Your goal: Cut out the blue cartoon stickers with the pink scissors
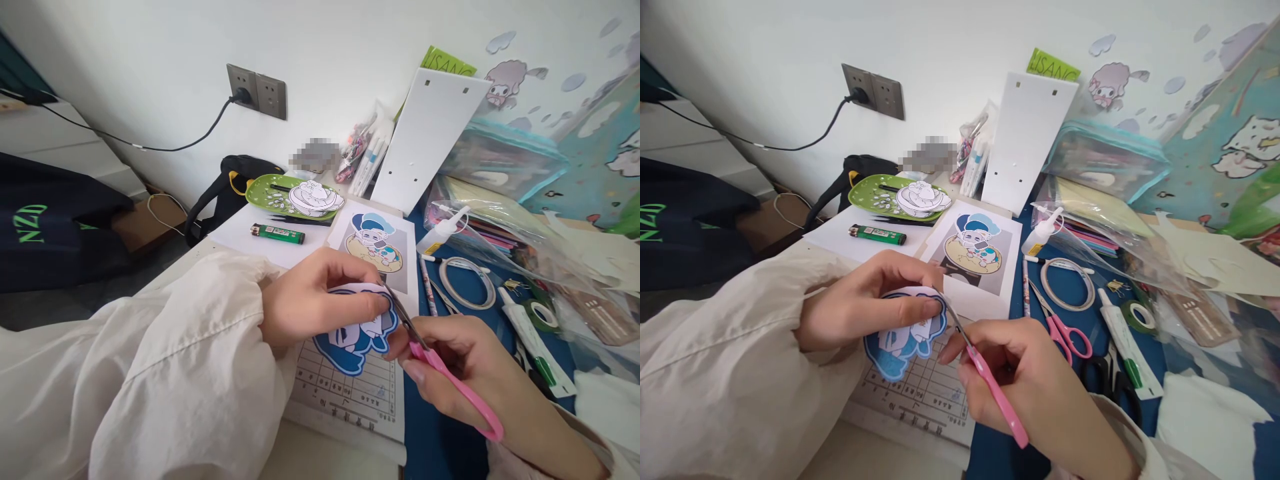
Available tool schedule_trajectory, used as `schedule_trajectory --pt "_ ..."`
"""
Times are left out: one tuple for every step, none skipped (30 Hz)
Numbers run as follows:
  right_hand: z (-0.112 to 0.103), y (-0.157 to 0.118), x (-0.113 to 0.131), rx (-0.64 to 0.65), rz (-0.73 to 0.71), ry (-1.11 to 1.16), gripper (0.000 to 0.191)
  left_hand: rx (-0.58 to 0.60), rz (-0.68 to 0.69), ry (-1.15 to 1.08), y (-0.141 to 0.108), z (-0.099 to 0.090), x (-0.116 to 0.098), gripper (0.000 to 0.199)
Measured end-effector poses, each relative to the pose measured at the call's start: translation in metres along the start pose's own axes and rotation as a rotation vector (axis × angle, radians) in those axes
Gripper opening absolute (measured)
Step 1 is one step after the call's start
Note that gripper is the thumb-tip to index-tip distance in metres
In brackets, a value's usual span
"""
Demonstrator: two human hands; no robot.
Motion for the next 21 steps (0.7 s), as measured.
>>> schedule_trajectory --pt "-0.0003 -0.0005 -0.0010 0.000 0.002 0.001 0.014 0.002 -0.004 0.002 -0.0001 0.0001 -0.0001 0.023" --pt "-0.0003 -0.0010 -0.0018 0.003 0.002 0.004 0.015 0.003 -0.007 0.002 -0.0003 0.0002 0.0000 0.023" --pt "-0.0005 -0.0015 -0.0023 0.004 0.000 0.006 0.016 0.001 -0.005 0.000 -0.0004 0.0001 0.0000 0.023" --pt "-0.0008 -0.0020 -0.0029 0.004 0.002 0.004 0.016 -0.004 0.001 -0.003 -0.0005 -0.0001 0.0000 0.023" --pt "-0.0008 -0.0023 -0.0031 0.007 -0.001 0.002 0.015 -0.010 0.006 -0.004 -0.0005 -0.0004 0.0002 0.023" --pt "-0.0007 -0.0025 -0.0030 0.011 -0.003 -0.001 0.014 -0.015 0.011 -0.003 -0.0006 -0.0006 0.0003 0.023" --pt "-0.0008 -0.0025 -0.0027 0.013 -0.003 -0.004 0.014 -0.019 0.016 0.000 -0.0005 -0.0008 0.0004 0.023" --pt "-0.0010 -0.0023 -0.0023 0.014 -0.002 -0.007 0.013 -0.020 0.019 0.003 -0.0004 -0.0009 0.0004 0.024" --pt "-0.0012 -0.0019 -0.0019 0.014 0.003 -0.013 0.013 -0.021 0.022 0.006 -0.0003 -0.0011 0.0002 0.024" --pt "-0.0011 -0.0014 -0.0013 0.017 0.008 -0.018 0.012 -0.019 0.020 0.010 -0.0002 -0.0011 0.0000 0.024" --pt "-0.0013 -0.0009 -0.0008 0.016 0.012 -0.023 0.012 -0.015 0.016 0.016 -0.0001 -0.0011 -0.0003 0.024" --pt "-0.0015 -0.0004 -0.0005 0.014 0.018 -0.028 0.011 -0.009 0.009 0.023 0.0000 -0.0008 -0.0004 0.023" --pt "-0.0016 -0.0001 -0.0002 0.014 0.020 -0.033 0.010 -0.003 0.000 0.030 0.0000 -0.0006 -0.0003 0.023" --pt "-0.0017 0.0001 -0.0002 0.013 0.020 -0.038 0.010 0.003 -0.006 0.036 0.0000 -0.0003 -0.0004 0.023" --pt "-0.0018 0.0000 -0.0003 0.012 0.017 -0.045 0.010 0.006 -0.009 0.040 0.0000 -0.0002 -0.0005 0.023" --pt "-0.0019 -0.0003 -0.0007 0.012 0.015 -0.055 0.011 0.007 -0.009 0.043 0.0000 -0.0001 -0.0005 0.023" --pt "-0.0020 -0.0006 -0.0011 0.012 0.011 -0.068 0.012 0.007 -0.005 0.046 0.0000 -0.0002 -0.0006 0.023" --pt "-0.0022 -0.0009 -0.0015 0.008 0.008 -0.086 0.013 0.006 0.001 0.047 0.0001 -0.0004 -0.0006 0.023" --pt "-0.0026 -0.0011 -0.0018 0.001 0.005 -0.104 0.014 0.004 0.007 0.048 0.0001 -0.0005 -0.0005 0.022" --pt "-0.0030 -0.0012 -0.0022 -0.005 0.007 -0.117 0.014 0.003 0.010 0.048 0.0001 -0.0007 -0.0002 0.022" --pt "-0.0031 -0.0011 -0.0023 -0.007 0.007 -0.128 0.013 0.003 0.011 0.048 0.0002 -0.0008 0.0002 0.022"
Point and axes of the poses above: each hand's wrist, its own y-axis towards the middle knuckle, its own z-axis out of the palm, x = y × z, the point moved 7 cm from there along y, towards the middle knuckle, and after that the axes turned 3 degrees about -y, right-handed, at the moved point
